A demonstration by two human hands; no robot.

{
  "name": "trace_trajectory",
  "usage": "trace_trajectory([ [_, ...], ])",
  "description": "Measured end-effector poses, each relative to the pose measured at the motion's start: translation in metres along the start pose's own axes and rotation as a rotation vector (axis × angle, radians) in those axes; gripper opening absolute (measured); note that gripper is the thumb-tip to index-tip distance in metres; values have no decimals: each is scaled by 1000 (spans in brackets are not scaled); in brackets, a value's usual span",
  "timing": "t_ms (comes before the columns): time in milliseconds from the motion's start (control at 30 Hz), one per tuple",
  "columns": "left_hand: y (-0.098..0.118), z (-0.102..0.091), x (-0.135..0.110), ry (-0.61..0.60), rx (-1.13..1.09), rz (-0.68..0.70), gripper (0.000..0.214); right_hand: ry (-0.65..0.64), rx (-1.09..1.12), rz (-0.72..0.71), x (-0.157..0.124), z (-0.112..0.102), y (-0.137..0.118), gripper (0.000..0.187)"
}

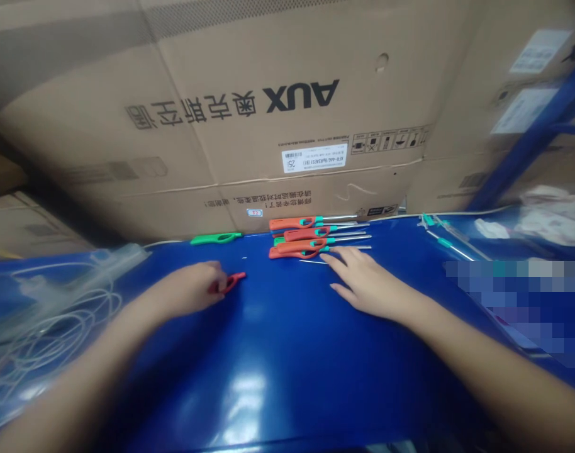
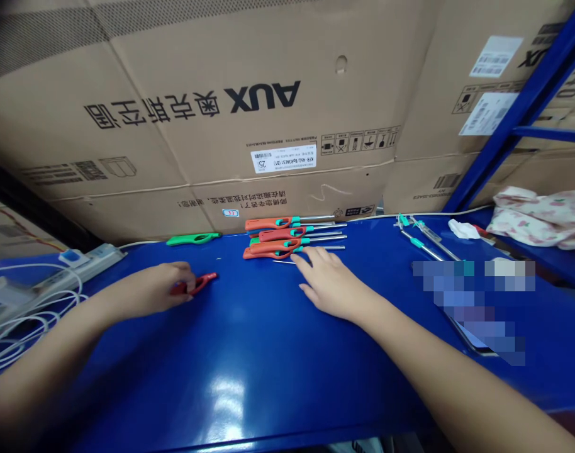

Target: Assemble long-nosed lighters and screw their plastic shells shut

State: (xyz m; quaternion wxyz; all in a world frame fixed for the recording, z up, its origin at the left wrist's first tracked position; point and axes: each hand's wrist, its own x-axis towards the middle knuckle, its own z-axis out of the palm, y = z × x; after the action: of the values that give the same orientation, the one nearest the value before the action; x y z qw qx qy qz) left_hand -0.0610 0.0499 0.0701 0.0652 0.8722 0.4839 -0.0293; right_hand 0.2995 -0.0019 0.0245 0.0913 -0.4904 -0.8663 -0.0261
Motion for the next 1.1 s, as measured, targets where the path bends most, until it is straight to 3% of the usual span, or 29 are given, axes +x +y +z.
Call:
trace_trajectory([
  [100, 40, 18, -2, -33, -73, 172, 14, 46, 185, -223, -2, -2, -18, 45],
  [167, 65, 37, 0, 70, -223, 344, 20, 9, 289, -339, -4, -2, -30, 37],
  [300, 90, 67, 4, 228, -336, 475, 25, -148, 324, -398, -4, -1, -44, 14],
  [467, 81, 72, 3, 243, -397, 537, 41, -204, 275, -344, -2, -6, -36, 15],
  [633, 65, 77, 7, 288, -517, 482, 45, -210, 249, -243, -2, -14, -24, 13],
  [767, 61, 82, 10, 293, -565, 443, 46, -180, 308, -249, -1, -13, -19, 13],
  [1000, 62, 84, 10, 333, -555, 372, 50, 217, 306, -154, -1, -12, -9, 19],
  [1100, 62, 84, 12, 345, -548, 354, 41, 259, 282, -116, -3, -16, -7, 18],
])
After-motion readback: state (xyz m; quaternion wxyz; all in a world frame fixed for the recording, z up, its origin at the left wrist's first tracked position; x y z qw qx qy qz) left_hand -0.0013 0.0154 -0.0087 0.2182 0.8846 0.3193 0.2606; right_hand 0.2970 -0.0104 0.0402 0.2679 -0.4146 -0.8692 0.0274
